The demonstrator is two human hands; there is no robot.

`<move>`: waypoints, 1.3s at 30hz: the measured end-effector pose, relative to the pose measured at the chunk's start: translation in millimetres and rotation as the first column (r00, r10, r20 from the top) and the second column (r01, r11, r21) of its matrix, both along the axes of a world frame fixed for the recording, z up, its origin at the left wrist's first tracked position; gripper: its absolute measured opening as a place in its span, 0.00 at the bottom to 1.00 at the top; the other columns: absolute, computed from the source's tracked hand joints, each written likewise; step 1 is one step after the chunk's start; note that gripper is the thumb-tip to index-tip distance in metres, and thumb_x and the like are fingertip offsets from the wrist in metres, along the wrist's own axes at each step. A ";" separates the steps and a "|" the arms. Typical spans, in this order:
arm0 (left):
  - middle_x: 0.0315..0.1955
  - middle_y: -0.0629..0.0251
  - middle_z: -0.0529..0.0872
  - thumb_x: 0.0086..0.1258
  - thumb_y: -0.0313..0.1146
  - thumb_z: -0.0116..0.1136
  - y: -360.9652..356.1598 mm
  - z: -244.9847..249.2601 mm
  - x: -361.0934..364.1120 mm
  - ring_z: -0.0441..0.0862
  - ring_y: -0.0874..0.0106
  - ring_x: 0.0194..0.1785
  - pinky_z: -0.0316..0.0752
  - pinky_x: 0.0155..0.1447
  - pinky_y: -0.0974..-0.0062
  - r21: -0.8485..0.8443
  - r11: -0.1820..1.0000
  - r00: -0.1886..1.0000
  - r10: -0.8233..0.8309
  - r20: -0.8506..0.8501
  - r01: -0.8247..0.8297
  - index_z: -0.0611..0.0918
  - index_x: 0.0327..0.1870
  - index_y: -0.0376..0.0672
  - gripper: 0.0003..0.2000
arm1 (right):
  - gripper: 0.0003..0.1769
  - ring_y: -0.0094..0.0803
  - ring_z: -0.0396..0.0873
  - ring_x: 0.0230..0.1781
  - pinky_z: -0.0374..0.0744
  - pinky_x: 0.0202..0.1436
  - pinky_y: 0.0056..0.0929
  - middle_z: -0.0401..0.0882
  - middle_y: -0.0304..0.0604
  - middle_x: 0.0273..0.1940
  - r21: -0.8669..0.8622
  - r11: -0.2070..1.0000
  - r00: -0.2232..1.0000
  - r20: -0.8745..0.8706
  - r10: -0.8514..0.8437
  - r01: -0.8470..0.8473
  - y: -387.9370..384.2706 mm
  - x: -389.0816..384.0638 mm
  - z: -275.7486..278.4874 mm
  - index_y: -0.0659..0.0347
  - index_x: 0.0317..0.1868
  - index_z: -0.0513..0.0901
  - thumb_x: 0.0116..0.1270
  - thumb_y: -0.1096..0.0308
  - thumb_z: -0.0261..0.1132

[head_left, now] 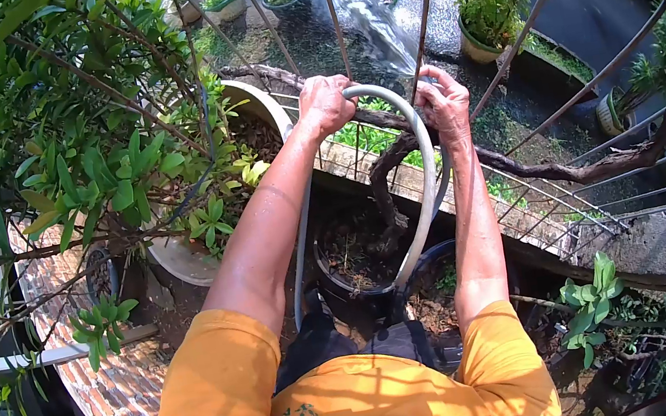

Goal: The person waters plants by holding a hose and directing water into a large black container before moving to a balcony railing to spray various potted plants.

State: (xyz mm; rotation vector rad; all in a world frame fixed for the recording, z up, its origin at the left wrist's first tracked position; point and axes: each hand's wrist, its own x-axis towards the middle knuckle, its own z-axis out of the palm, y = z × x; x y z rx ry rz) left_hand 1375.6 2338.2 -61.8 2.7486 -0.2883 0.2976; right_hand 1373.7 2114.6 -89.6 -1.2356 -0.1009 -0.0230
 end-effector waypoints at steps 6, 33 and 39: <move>0.35 0.62 0.86 0.59 0.37 0.59 -0.1 1.0 0.8 0.83 0.57 0.39 0.77 0.44 0.63 0.030 1.000 1.000 -0.003 -0.008 0.003 0.86 0.35 0.51 0.07 | 0.10 0.10 0.60 0.10 0.55 0.11 0.14 0.74 0.31 0.19 -0.003 1.000 1.000 -0.006 0.021 -0.021 -0.9 6.3 -3.5 0.57 0.44 0.82 0.62 0.72 0.64; 0.34 0.62 0.86 0.58 0.35 0.57 0.9 -0.6 2.4 0.83 0.57 0.39 0.78 0.44 0.63 0.023 1.000 1.000 -0.008 -0.011 0.009 0.86 0.35 0.50 0.07 | 0.09 0.09 0.61 0.12 0.56 0.11 0.12 0.74 0.30 0.21 -0.105 0.991 0.995 0.038 0.090 -0.086 0.2 0.2 60.8 0.58 0.46 0.81 0.65 0.72 0.61; 0.34 0.63 0.86 0.58 0.37 0.57 1.1 -1.4 2.2 0.83 0.57 0.39 0.77 0.45 0.63 0.051 0.999 1.000 -0.011 -0.007 0.011 0.86 0.34 0.50 0.08 | 0.09 0.09 0.62 0.12 0.56 0.12 0.12 0.74 0.30 0.21 -0.129 0.989 0.995 0.062 0.074 -0.065 1.8 6.5 57.9 0.59 0.45 0.82 0.64 0.73 0.61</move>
